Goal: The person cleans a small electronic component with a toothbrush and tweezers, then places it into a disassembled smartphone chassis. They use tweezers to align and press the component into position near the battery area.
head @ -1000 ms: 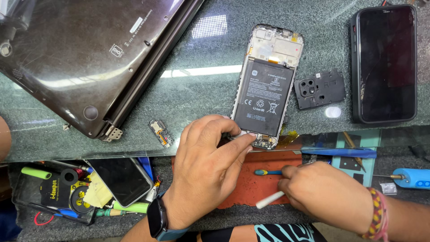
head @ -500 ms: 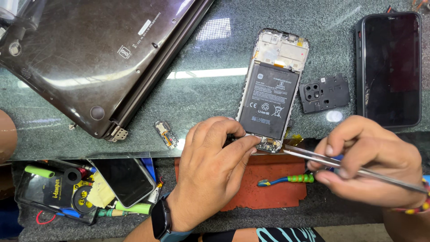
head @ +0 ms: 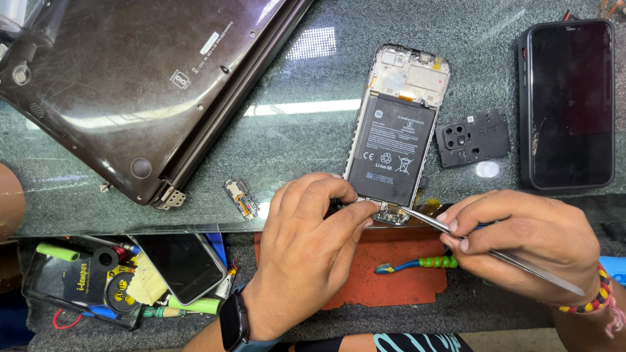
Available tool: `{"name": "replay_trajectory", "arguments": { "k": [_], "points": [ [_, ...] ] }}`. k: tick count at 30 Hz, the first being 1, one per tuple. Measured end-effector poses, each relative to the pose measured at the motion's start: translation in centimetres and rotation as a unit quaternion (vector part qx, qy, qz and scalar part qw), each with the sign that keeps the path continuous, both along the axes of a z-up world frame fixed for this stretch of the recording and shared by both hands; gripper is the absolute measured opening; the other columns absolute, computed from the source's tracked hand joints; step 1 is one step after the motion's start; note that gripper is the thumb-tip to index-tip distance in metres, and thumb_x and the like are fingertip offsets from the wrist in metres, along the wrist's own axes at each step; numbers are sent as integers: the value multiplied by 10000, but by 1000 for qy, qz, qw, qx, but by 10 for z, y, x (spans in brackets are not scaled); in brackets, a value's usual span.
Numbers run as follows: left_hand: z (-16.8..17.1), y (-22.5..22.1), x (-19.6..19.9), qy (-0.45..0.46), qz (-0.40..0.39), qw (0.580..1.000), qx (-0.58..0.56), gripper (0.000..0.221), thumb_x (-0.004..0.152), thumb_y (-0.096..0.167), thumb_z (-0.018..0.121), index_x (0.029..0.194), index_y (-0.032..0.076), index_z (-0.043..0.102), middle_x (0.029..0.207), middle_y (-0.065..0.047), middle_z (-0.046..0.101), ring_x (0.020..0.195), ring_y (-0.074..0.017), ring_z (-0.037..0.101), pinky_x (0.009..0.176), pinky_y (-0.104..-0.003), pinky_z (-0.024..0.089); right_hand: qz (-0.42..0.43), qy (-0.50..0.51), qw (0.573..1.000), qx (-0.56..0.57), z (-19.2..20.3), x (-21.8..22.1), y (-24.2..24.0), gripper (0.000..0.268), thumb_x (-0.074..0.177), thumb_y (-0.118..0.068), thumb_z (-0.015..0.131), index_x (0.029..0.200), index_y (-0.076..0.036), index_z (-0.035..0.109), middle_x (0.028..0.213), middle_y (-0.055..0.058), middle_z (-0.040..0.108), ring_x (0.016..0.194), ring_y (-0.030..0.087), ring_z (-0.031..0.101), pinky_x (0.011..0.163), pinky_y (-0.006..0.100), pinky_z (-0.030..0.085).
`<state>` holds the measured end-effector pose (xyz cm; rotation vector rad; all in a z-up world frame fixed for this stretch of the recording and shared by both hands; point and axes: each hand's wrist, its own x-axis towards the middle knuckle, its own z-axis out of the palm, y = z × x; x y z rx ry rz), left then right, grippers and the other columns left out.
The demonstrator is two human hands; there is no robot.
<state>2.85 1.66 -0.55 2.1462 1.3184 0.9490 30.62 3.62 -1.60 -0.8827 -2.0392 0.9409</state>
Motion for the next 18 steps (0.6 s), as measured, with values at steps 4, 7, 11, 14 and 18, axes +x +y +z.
{"name": "replay_trajectory", "arguments": {
  "k": [4,7,11,14,18],
  "points": [
    [-1,-1,0,2,0,1000,0,196,921,109,740,1116,109,731,1121,-52,598,1170,-270,590,987,-443,444,-18,-12,1000,-5,0,0,-3,200,757,-36,832,853,-80,662,944,57,728,978,217,784,814,308,622],
    [-2,-1,-1,1,-1,1000,3,212,914,101,739,1126,110,729,1128,-54,598,1172,-271,591,993,-443,446,-42,-7,999,-3,-1,0,-5,216,765,-17,830,848,-89,643,939,50,715,976,211,781,822,307,639],
    [-3,-1,-2,-1,-3,1000,17,242,907,98,749,1149,107,728,1140,-59,598,1161,-275,597,980,-446,453,-100,12,994,29,-3,0,-8,240,787,37,799,848,-86,601,942,74,664,947,223,764,851,341,670],
    [-3,-1,-2,-6,-6,999,31,242,909,122,771,1147,115,726,1147,-67,594,1155,-285,597,981,-450,458,-146,43,988,19,-5,-2,-11,231,806,68,764,883,-59,587,943,79,609,925,226,755,875,363,669],
    [-3,-2,-2,0,-4,999,53,253,897,128,782,1145,129,731,1151,-75,592,1161,-295,597,994,-450,461,-147,45,988,28,-9,-4,-10,225,804,86,745,904,-41,589,946,80,590,910,233,751,876,367,664]
  ]
}}
